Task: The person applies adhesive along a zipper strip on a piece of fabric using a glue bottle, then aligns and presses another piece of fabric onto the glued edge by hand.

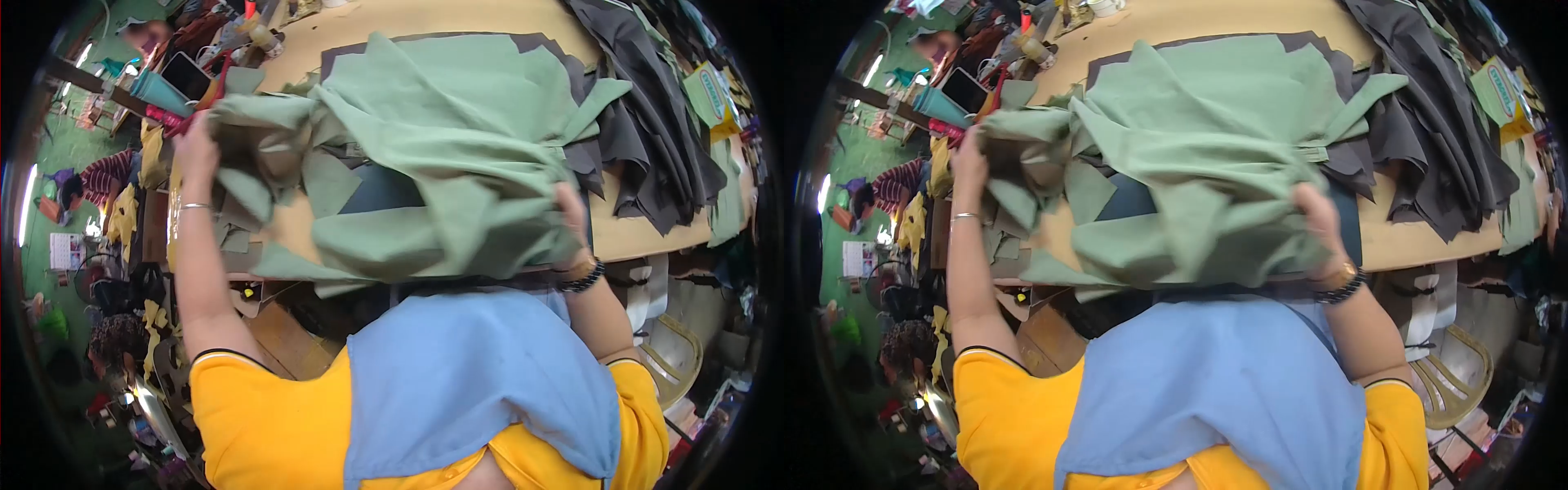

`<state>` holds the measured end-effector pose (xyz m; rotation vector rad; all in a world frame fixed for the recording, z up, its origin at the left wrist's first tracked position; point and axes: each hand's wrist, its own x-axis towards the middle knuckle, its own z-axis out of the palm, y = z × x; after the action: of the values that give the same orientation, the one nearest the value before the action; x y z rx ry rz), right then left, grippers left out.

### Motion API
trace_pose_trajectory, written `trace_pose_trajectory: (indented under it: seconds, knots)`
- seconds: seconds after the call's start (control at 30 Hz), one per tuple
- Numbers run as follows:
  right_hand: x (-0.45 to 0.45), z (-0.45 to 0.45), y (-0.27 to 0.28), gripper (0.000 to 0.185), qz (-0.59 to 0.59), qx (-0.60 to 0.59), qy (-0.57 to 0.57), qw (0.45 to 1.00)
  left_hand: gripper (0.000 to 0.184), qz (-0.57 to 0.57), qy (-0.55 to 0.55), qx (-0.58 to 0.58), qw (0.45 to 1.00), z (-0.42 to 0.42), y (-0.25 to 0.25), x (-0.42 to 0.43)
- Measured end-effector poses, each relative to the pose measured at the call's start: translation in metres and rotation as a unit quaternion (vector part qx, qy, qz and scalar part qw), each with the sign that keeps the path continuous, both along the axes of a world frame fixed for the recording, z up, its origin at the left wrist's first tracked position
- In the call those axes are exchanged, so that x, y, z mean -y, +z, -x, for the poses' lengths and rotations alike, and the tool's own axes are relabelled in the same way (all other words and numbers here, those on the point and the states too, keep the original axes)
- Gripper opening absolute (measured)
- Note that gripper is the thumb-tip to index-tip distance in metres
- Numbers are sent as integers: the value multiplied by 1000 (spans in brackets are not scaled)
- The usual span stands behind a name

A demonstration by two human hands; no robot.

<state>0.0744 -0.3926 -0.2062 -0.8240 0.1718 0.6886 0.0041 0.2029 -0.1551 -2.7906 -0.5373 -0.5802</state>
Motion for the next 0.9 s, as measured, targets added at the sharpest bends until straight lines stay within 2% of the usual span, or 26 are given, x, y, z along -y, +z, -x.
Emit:
trace_pose_trajectory:
  seconds: [0.03, 0.07, 0.1, 0.13, 0.17, 0.23, 0.27, 0.3, 0.37, 0.4, 0.43, 0.47, 0.5, 0.53, 0.57, 0.6, 0.63, 0.67, 0.73, 0.77, 0.83, 0.87, 0.9]
  knots:
    - [26, -3, -6, 35, 12, 146, -52, 988, 55, 69, 96, -21, 993, 3, 14, -17]
    - [57, -6, -12, 43, 26, 288, -99, 952, 54, 108, 152, 29, 982, 10, 18, -32]
    - [96, -15, -17, 44, 52, 368, -121, 920, 53, 122, 229, -5, 966, 13, 28, -47]
    - [126, -21, -10, 45, 11, 354, -150, 923, 62, 103, 133, 17, 986, 30, -4, -130]
    - [156, -26, -2, 46, -30, 341, -178, 923, 74, 73, 111, 52, 990, 41, -42, -201]
    - [163, -18, 60, 49, -46, 212, -362, 907, 80, 37, 215, 70, 973, 26, -23, -100]
    - [151, -11, 87, 50, 46, 188, -500, 844, 83, 23, 267, 77, 960, 17, -9, -39]
    - [155, -13, 100, 55, 66, 221, -521, 822, 90, 55, 107, 153, 981, 13, -16, -15]
    - [149, -1, 99, 51, 63, 224, -468, 852, 89, 218, -6, 95, 971, 6, -38, 55]
    - [142, 4, 94, 46, 122, 267, -376, 879, 85, 212, 6, 25, 977, 8, -46, 97]
    - [128, 8, 85, 41, 239, 359, -235, 871, 81, 205, 18, -44, 978, 12, -53, 124]
    - [110, 10, 77, 36, 449, 524, -51, 722, 79, 190, 52, -69, 978, 13, -63, 123]
    - [81, 14, 73, 32, 506, 640, 92, 570, 76, 176, 88, -95, 976, 17, -76, 115]
    - [42, 19, 65, 27, 460, 688, 194, 527, 74, 159, 125, -121, 972, 22, -87, 106]
    - [-7, 18, 87, 28, 256, 474, 329, 776, 70, 161, 161, -91, 970, 29, -93, 92]
    - [-32, 26, 55, 26, 297, 578, 348, 676, 67, 159, 195, -61, 966, 34, -97, 75]
    - [-53, 38, 15, 26, 244, 628, 336, 659, 64, 155, 227, -30, 961, 35, -95, 66]
    - [-70, 49, -13, 26, 190, 673, 322, 639, 61, 213, 135, 30, 967, 33, -85, 73]
    - [-97, 59, -19, 26, 116, 681, 286, 664, 54, 326, -51, 143, 933, 27, -48, 115]
    - [-103, 64, -21, 27, 79, 682, 271, 675, 51, 342, -116, 111, 926, 26, -35, 159]
    - [-105, 67, -27, 30, 116, 664, 282, 683, 49, 443, -237, 9, 864, 33, -7, 267]
    - [-106, 67, -28, 31, 133, 656, 289, 685, 48, 385, -316, -32, 866, 32, -13, 296]
    - [-93, 61, 4, 41, 221, 573, 429, 663, 47, 324, -389, -73, 859, 32, -20, 313]
